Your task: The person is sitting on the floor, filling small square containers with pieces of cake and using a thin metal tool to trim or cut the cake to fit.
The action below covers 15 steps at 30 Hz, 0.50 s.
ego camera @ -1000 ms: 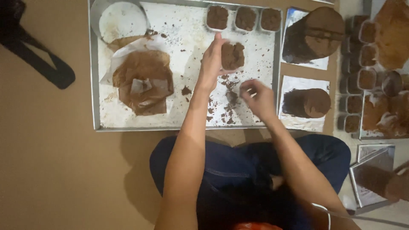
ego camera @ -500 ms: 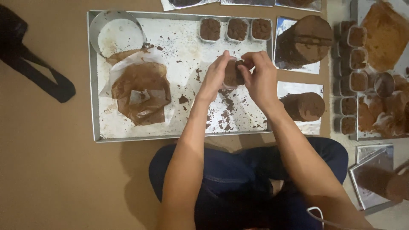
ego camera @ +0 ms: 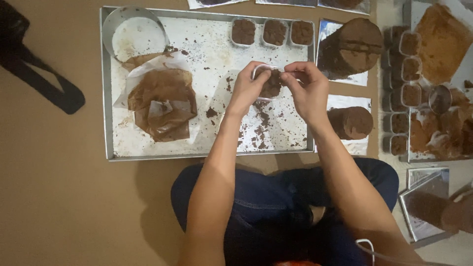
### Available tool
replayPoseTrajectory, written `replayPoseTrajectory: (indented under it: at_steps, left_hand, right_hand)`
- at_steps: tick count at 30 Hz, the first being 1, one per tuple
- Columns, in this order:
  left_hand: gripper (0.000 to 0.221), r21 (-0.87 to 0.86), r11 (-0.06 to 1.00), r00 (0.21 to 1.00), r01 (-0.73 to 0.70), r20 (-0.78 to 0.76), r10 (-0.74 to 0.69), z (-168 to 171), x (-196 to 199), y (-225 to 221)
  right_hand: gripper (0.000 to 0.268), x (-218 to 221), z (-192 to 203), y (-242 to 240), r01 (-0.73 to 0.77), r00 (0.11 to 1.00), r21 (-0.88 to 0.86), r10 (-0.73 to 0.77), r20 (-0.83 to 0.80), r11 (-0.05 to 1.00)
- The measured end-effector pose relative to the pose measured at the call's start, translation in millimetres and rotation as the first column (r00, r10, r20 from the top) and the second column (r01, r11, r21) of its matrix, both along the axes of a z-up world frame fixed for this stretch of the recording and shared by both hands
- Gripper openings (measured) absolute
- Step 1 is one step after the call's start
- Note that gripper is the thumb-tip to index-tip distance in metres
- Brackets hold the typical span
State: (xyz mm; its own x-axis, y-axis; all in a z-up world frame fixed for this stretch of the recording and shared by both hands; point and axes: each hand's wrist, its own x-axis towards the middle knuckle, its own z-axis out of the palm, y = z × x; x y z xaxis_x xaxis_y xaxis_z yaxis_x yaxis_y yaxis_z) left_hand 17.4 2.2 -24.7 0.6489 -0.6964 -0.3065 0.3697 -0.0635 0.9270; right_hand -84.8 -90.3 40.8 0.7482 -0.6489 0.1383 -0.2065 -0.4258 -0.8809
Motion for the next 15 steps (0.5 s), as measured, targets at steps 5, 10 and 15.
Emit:
replayPoseTrajectory:
  at_steps: [5,10,15]
  left_hand:
    - [0.039,0.000,1.000,0.998,-0.009,-0.062,0.009,-5.0,3.3,-3.3]
    - [0.059,-0.021,1.000,0.996,-0.013,-0.085,0.011,1.6,3.8,-0.4]
    - [0.050,-0.010,1.000,0.997,0.018,-0.081,-0.018,1.1,2.6,0.4]
  right_hand:
    - [0.018,1.4,13.9,8.1,-0.038,0.998,-0.143,0.029,-0.064,0.989]
    - [0.012,2.5,13.1,8.5,-0.068,0.989,-0.387,0.011,-0.147,0.919]
    - [0.012,2.5,3.6,5.5,-0.052,0.983,-0.520,-0.049,-0.178,0.852]
